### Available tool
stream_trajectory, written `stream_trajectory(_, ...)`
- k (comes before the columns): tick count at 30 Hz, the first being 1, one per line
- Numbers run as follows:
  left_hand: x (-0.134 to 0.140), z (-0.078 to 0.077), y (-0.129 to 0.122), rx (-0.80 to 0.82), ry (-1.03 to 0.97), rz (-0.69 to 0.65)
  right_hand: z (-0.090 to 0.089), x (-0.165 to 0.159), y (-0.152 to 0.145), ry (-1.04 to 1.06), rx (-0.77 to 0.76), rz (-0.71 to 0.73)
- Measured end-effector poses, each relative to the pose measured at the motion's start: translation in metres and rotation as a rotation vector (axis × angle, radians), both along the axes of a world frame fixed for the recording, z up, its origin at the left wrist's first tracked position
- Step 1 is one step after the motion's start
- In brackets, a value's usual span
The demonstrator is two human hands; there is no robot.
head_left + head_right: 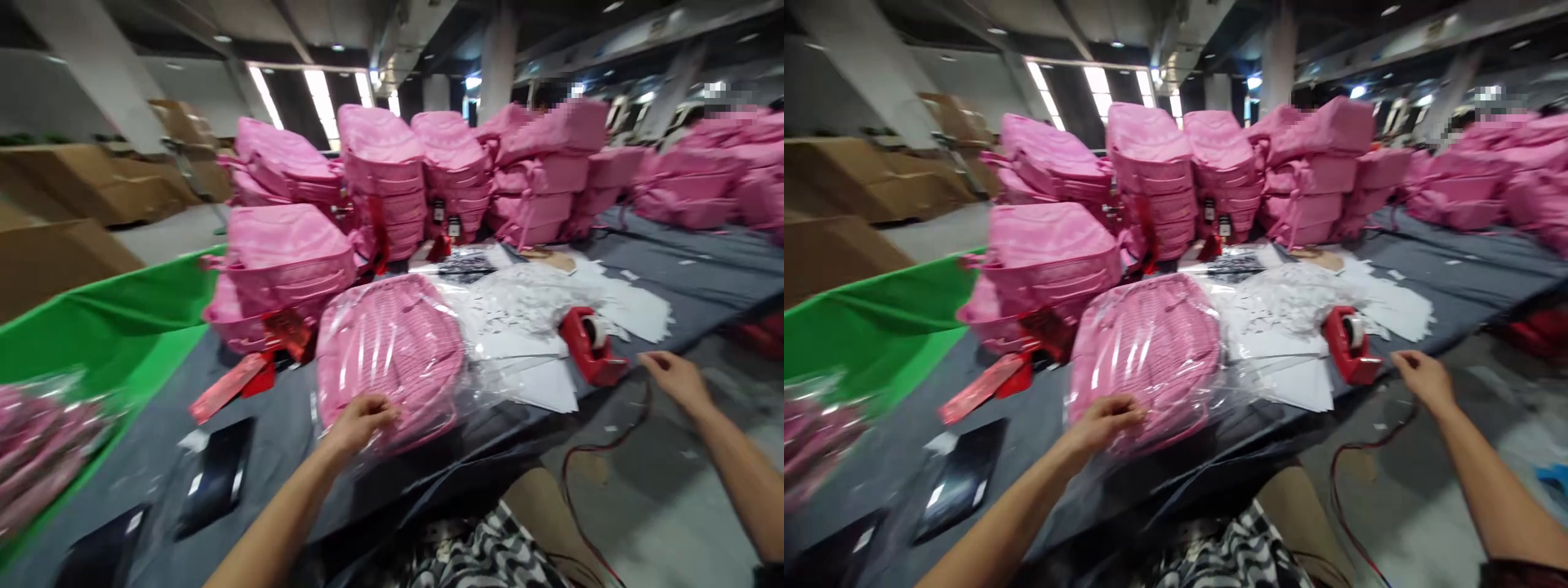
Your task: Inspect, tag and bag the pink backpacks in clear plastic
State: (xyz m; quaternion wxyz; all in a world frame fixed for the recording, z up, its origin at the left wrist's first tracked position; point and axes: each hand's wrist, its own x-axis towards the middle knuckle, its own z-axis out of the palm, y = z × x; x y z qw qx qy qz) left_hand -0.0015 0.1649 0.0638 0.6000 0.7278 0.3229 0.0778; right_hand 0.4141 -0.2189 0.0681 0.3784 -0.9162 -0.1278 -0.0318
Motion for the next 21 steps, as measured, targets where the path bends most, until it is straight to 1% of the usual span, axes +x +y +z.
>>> stream_trajectory(5, -0.001, 0.0, 0.002, 0.044, 0.054, -0.049, -0.025, 0.014, 0.002, 0.112, 0.086, 0.038)
stream_trajectory(7, -0.001, 0.001, 0.001, 0.059, 0.068, -0.042, -0.032, 0.018, 0.007, 0.125, 0.123, 0.036)
stream_trajectory(10, 0.0, 0.005, -0.003, 0.07, 0.082, -0.021, -0.034, 0.026, 0.018, 0.133, 0.172, 0.036)
stream_trajectory(13, 0.001, 0.009, -0.007, 0.049, 0.074, -0.015, -0.031, 0.03, 0.026, 0.127, 0.192, 0.02)
stream_trajectory(15, 0.001, 0.01, -0.008, 0.033, 0.062, -0.004, -0.027, 0.026, 0.025, 0.102, 0.191, -0.001)
stream_trajectory(17, 0.001, 0.009, -0.008, 0.021, 0.049, 0.008, -0.026, 0.016, 0.016, 0.066, 0.196, -0.024)
stream_trajectory(19, 0.0, 0.006, -0.006, 0.014, 0.041, 0.01, -0.029, 0.001, 0.006, 0.052, 0.213, -0.046)
stream_trajectory(21, 0.0, 0.003, -0.003, 0.016, 0.036, 0.014, -0.036, -0.017, 0.001, 0.074, 0.241, -0.054)
